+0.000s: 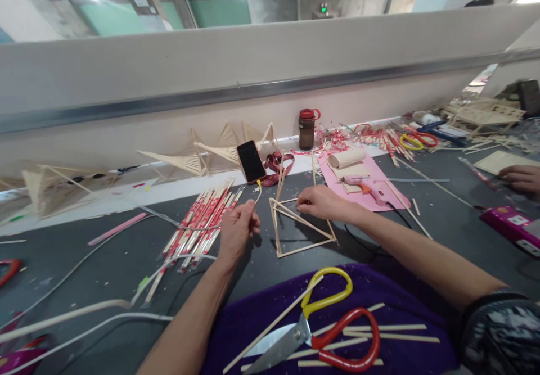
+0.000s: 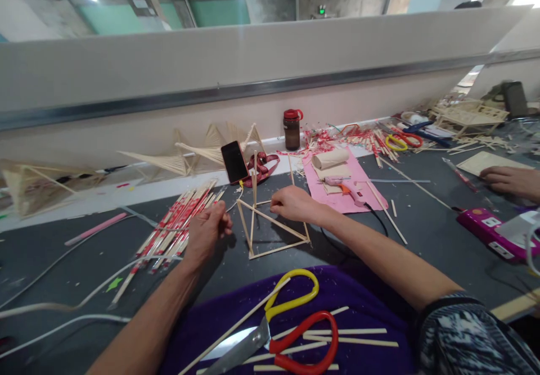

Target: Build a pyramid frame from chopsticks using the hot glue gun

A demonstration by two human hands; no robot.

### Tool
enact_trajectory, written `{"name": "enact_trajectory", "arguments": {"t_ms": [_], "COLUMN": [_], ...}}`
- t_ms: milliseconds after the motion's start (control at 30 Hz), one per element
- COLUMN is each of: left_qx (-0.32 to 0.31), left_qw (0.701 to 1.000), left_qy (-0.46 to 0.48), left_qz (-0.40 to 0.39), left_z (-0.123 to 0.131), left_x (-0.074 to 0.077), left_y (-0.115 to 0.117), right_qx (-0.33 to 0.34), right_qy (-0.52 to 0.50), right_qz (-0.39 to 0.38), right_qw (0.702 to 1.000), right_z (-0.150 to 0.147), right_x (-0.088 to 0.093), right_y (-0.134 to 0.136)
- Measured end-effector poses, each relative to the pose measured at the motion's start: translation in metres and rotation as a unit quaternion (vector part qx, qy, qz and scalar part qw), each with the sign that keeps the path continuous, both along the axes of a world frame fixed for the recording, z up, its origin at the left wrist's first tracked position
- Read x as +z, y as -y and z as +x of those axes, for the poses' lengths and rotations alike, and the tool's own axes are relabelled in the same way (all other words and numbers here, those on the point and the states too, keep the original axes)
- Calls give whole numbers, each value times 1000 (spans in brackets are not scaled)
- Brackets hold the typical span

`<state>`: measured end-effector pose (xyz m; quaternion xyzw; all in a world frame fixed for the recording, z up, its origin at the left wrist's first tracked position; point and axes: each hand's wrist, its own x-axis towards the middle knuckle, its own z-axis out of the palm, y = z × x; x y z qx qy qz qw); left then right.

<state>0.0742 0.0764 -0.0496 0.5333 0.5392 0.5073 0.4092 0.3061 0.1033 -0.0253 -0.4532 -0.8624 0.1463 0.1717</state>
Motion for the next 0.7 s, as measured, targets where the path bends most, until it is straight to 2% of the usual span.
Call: {"name": "enact_trajectory", "arguments": {"t_ms": [133, 333, 567, 700], "left_qx": [-28, -53, -45, -46], "left_qw": [999, 999, 999, 999], "left_qy": [29, -9, -17, -22], "left_qz": [-15, -10, -9, -11], "left_z": [2, 4, 4, 4], "left_x": [-8, -14, -18, -18], "left_y": [0, -1, -4, -5], "right_qx": [-10, -27, -24, -12], "right_qy": [104, 140, 139, 80], "right_qz": [-27, -52, -53, -67], "right_qw": [994, 988, 989, 994], "right_z": [-17, -32, -32, -26], "right_x": [-7, -18, -18, -17], "right_y": [-14, -19, -17, -14]}}
